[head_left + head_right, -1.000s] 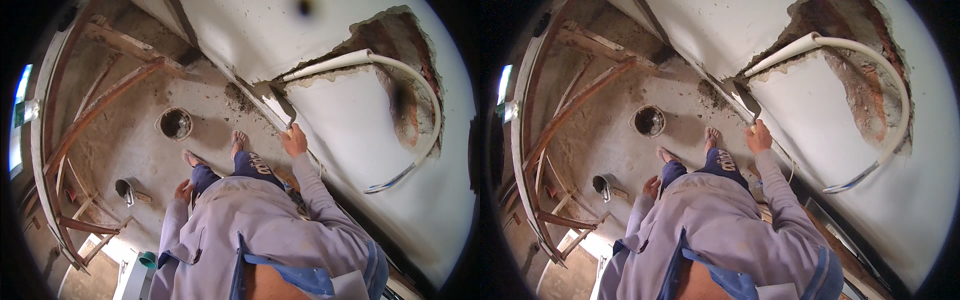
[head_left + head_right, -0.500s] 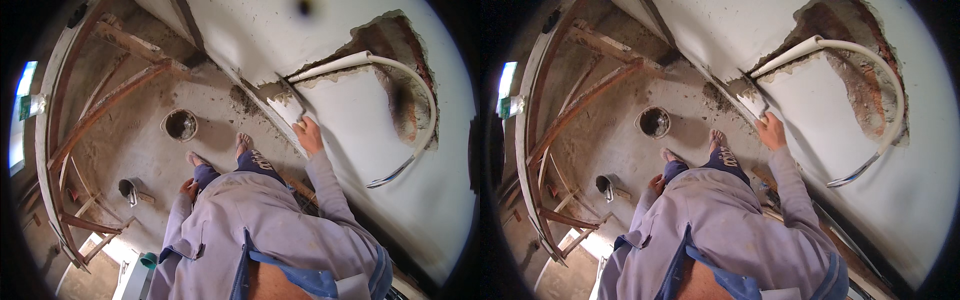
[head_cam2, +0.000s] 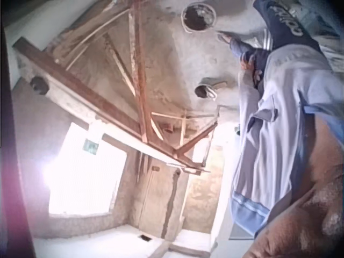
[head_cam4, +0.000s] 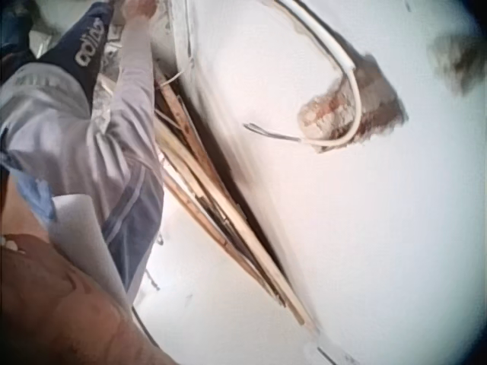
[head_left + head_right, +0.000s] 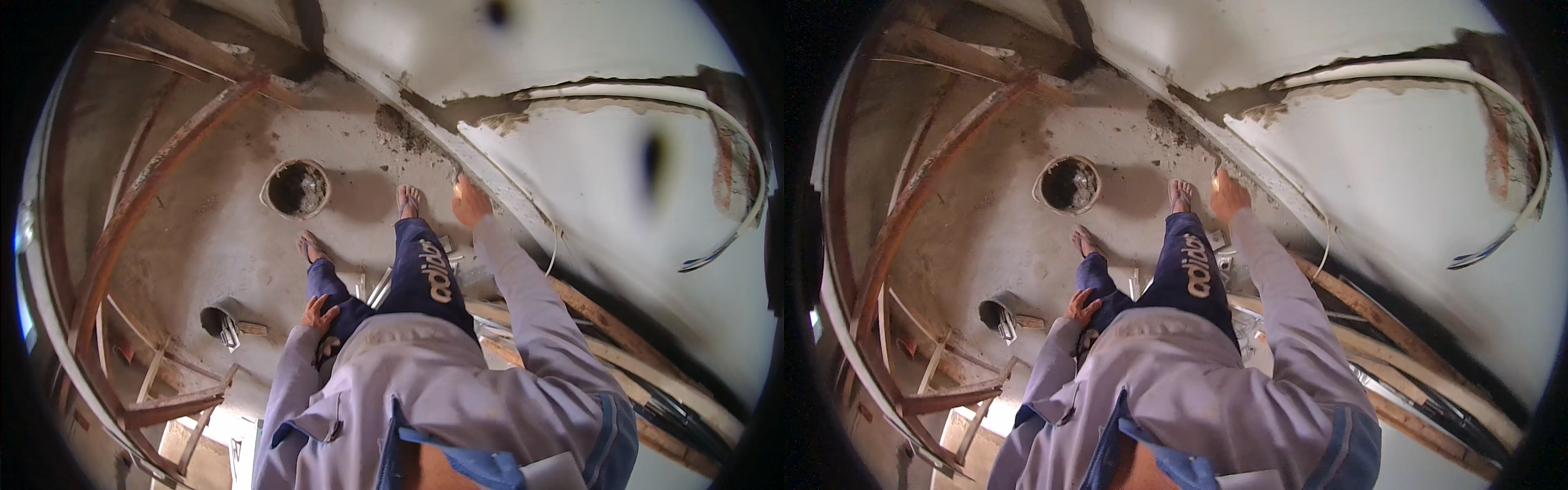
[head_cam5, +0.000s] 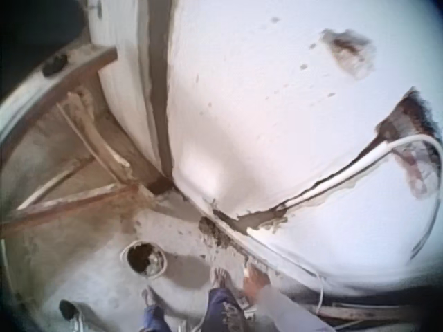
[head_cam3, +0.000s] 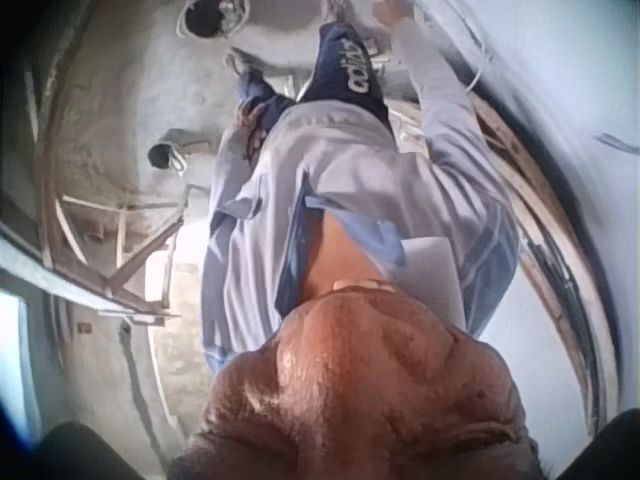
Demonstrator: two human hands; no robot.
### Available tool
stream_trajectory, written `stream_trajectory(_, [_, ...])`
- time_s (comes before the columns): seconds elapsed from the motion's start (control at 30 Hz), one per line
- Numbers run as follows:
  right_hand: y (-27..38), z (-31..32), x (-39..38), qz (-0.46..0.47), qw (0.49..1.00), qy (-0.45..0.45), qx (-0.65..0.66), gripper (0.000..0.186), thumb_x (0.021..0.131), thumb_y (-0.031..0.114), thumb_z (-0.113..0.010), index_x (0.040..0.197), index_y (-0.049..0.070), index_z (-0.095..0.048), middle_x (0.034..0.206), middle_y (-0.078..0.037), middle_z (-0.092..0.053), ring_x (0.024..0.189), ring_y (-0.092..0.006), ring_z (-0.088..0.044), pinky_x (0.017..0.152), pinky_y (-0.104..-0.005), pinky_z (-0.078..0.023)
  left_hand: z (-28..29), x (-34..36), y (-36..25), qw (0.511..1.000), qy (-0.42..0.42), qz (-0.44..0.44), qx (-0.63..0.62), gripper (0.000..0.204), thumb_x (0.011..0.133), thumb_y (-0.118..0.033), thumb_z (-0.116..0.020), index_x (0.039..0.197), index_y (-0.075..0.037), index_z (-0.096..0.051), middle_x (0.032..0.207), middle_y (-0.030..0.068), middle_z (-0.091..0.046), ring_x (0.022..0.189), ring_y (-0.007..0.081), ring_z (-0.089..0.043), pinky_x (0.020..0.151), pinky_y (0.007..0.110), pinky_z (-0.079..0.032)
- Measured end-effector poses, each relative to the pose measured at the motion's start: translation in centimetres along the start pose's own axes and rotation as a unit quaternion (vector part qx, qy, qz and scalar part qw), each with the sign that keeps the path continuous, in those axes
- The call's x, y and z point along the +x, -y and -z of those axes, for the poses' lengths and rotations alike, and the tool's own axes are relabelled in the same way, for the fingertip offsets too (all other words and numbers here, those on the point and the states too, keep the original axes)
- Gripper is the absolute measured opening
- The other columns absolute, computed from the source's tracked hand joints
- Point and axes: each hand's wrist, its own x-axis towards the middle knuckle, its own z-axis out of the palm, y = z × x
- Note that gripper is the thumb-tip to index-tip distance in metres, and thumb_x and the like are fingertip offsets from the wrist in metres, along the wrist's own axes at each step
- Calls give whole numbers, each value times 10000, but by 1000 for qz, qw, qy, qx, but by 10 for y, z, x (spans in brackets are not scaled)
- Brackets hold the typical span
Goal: The person applies plaster to a wall using a trowel, taking mortar from a bucket and smoothing it into a channel in the wall, then pours water from a bottle into the bucket.
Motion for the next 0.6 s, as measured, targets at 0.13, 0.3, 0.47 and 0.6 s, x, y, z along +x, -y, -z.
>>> stream_trajectory(0.13, [-14,-35,68,-105,994,37,-13,413,850,278,-511,1189,56,-431,976,-246,-616,916,-431,-584,824,-517,-447,8,-1,57,997,37,43,51,921,672,-554,-694,1422,-211,-283,1472,228,-175,1344,360,-251,1093,391,-266])
stream_trajectory(0.3, [78,-21,51,13,983,185,-18,429,840,345,-523,1180,97,-438,954,-252,-615,899,-428,-588,792,-496,-443,25,8,32,973,105,156,131,958,654,-548,-708,1432,-224,-252,1472,244,-149,1345,378,-238,1082,419,-281])
stream_trajectory(0.47, [155,-206,62,121,937,325,-36,413,828,335,-543,1161,103,-466,1028,-257,-602,981,-432,-566,852,-492,-448,-2,52,91,986,52,99,126,721,757,-459,-626,1368,-152,-398,1453,233,-224,1335,354,-270,1102,400,-231])
stream_trajectory(0.6, [226,-302,103,79,945,303,-93,392,846,270,-517,1161,41,-471,1069,-254,-589,1014,-438,-553,871,-499,-440,-19,53,102,993,-4,109,38,583,790,-392,-597,1285,-102,-494,1418,207,-321,1302,360,-319,1099,404,-238])
